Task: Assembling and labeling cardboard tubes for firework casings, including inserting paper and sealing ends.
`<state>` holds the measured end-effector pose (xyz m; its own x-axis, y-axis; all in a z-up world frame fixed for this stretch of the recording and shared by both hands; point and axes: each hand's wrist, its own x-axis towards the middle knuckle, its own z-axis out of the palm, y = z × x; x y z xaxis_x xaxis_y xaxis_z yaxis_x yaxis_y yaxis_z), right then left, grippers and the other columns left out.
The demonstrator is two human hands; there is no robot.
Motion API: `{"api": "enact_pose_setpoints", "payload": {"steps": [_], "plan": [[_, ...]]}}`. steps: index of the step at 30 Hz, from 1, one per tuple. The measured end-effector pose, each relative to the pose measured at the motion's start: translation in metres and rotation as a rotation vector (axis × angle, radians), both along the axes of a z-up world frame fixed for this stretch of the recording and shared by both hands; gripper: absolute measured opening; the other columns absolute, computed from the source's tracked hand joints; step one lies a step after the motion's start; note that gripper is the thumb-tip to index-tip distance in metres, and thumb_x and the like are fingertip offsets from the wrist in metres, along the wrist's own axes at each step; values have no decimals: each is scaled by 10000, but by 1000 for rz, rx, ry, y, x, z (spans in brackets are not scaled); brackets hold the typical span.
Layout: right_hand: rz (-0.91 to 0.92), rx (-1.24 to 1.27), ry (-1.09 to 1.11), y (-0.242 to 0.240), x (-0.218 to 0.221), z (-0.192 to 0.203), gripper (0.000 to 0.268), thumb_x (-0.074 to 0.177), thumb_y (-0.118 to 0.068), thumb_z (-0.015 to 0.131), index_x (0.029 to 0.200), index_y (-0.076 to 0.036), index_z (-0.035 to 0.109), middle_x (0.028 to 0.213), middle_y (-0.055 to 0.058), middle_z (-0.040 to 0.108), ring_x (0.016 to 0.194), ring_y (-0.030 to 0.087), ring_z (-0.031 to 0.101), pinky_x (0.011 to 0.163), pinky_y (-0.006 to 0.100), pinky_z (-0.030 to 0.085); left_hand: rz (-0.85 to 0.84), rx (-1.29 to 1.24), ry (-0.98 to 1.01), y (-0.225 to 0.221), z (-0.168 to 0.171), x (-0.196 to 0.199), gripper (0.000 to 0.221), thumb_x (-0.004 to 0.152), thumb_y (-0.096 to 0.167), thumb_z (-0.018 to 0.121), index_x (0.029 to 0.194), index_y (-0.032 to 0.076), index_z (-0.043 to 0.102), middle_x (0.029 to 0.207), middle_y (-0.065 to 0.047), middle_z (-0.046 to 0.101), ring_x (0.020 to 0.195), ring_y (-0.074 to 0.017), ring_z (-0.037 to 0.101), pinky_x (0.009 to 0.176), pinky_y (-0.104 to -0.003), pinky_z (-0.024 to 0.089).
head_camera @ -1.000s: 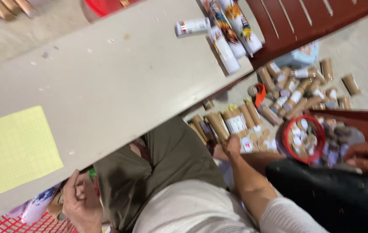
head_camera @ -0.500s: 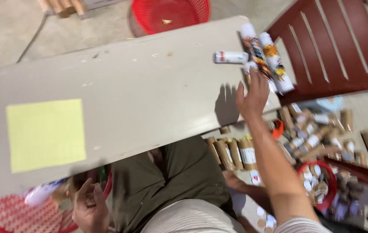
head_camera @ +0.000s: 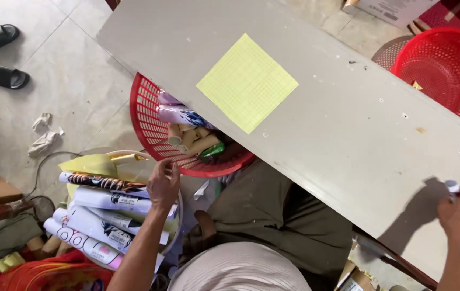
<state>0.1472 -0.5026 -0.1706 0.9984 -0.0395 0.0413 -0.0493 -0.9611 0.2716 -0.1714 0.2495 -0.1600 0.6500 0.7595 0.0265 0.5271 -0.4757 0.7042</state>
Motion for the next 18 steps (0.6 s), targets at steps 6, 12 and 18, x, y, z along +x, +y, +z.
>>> {"api": "enact_pose_setpoints", "payload": {"steps": [6,12,18], "plan": [[145,239,-42,168,-79,107,340,1034,-345,727,1219,-61,707,1083,186,719,954,375,693,896,484,552,-261,233,184,46,-53,56,416,898,254,724,1237,29,635,1100,-239,675,1032,-436,630,888,-513,510],[-153,791,116,266,-138,140,415,978,-349,731,1232,-24,692,963,153,730,819,247,694,708,402,561,-422,131,426,43,-78,72,490,863,344,693,1210,3,633,1212,-263,662,1098,-430,641,933,-503,524],[-265,1034,184,293,-177,143,370,949,-293,759,1187,-15,710,861,115,710,754,159,617,630,315,504,-494,90,599,46,-125,63,488,893,428,655,1222,68,670,1175,-231,700,1062,-433,677,926,-526,536]]}}
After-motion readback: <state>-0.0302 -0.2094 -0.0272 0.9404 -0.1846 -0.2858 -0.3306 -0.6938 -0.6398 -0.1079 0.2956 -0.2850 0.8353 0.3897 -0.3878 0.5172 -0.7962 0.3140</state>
